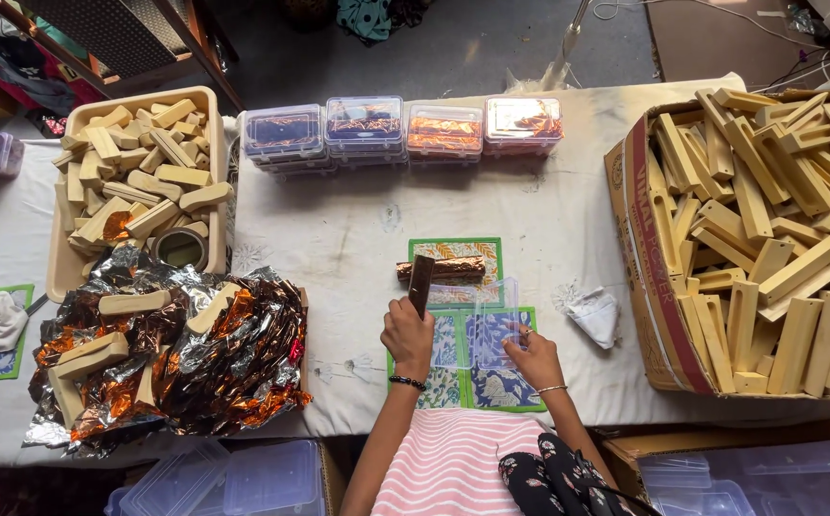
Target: The person picks up rectangular wooden sticks, wraps them individually in foil, and places the wrapped items into clear plastic containers.
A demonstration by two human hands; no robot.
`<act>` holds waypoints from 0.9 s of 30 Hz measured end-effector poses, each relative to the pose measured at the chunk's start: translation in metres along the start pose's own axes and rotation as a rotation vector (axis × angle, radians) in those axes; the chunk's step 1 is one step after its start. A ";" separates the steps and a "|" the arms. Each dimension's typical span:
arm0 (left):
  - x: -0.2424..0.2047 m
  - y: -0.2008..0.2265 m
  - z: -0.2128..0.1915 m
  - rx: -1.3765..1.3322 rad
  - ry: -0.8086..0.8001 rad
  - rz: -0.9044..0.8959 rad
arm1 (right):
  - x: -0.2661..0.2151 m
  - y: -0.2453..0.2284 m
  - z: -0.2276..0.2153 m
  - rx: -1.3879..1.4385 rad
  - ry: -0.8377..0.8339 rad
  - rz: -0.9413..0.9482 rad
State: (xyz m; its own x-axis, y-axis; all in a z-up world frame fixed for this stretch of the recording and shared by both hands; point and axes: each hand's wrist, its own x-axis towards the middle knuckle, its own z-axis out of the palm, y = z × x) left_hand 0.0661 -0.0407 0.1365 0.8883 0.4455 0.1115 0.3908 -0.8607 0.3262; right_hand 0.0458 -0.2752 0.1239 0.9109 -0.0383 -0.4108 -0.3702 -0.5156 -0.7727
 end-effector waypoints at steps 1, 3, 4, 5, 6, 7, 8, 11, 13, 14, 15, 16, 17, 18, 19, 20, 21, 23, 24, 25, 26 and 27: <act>-0.006 -0.001 0.011 -0.001 0.006 -0.001 | -0.001 0.000 0.002 0.000 0.000 -0.006; -0.016 -0.003 0.032 -0.026 -0.068 0.045 | 0.000 -0.002 0.006 0.436 -0.062 0.067; -0.020 -0.002 0.045 -0.027 -0.061 0.044 | 0.002 -0.004 0.007 0.436 -0.063 0.060; -0.024 -0.002 0.057 -0.033 -0.094 0.078 | 0.004 -0.006 0.008 0.393 -0.053 0.049; -0.032 -0.003 0.070 -0.038 -0.134 0.114 | 0.002 -0.006 0.010 0.351 -0.041 0.045; -0.034 -0.003 0.078 -0.037 -0.133 0.117 | 0.001 -0.006 0.010 0.353 -0.039 0.046; -0.038 -0.002 0.086 -0.044 -0.165 0.124 | 0.000 -0.006 0.010 0.275 -0.030 0.023; -0.042 0.001 0.092 -0.083 -0.216 0.117 | 0.000 0.001 0.014 0.261 -0.041 0.012; -0.042 0.006 0.092 -0.117 -0.234 0.097 | 0.001 0.003 0.016 0.320 -0.063 0.021; -0.043 0.007 0.092 -0.144 -0.247 0.084 | -0.001 0.001 0.017 0.256 -0.051 -0.010; -0.044 0.008 0.092 -0.170 -0.261 0.070 | -0.003 0.000 0.018 0.193 -0.040 -0.041; -0.045 0.007 0.092 -0.169 -0.262 0.068 | -0.003 0.000 0.019 0.192 -0.042 -0.040; -0.046 0.007 0.092 -0.191 -0.274 0.061 | -0.003 -0.001 0.019 0.107 -0.042 -0.074; -0.045 0.007 0.092 -0.212 -0.283 0.053 | -0.002 -0.002 0.020 0.023 -0.042 -0.113; -0.041 0.009 0.080 -0.211 -0.280 0.051 | -0.001 -0.001 0.020 0.023 -0.045 -0.115; -0.038 0.011 0.068 -0.264 -0.342 0.028 | 0.000 0.000 0.021 0.029 -0.046 -0.109; -0.035 0.013 0.057 -0.317 -0.404 0.004 | 0.001 0.001 0.021 0.035 -0.047 -0.103; -0.029 0.004 0.075 -0.356 -0.472 -0.007 | 0.002 -0.003 0.019 0.059 -0.048 -0.075; -0.029 -0.002 0.085 -0.396 -0.542 -0.020 | 0.000 -0.004 0.018 0.080 -0.051 -0.046; -0.029 -0.005 0.089 -0.394 -0.545 -0.021 | -0.001 -0.005 0.017 0.081 -0.053 -0.042; -0.029 -0.008 0.093 -0.422 -0.529 0.009 | -0.001 -0.006 0.017 0.078 -0.057 -0.051; -0.028 -0.012 0.097 -0.450 -0.513 0.038 | -0.001 -0.007 0.016 0.075 -0.061 -0.060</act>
State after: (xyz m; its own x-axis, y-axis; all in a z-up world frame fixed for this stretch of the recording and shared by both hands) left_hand 0.0603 -0.0671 0.0384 0.9449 0.1483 -0.2919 0.3170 -0.6382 0.7016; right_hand 0.0443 -0.2573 0.1223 0.9198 0.0444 -0.3899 -0.3301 -0.4496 -0.8300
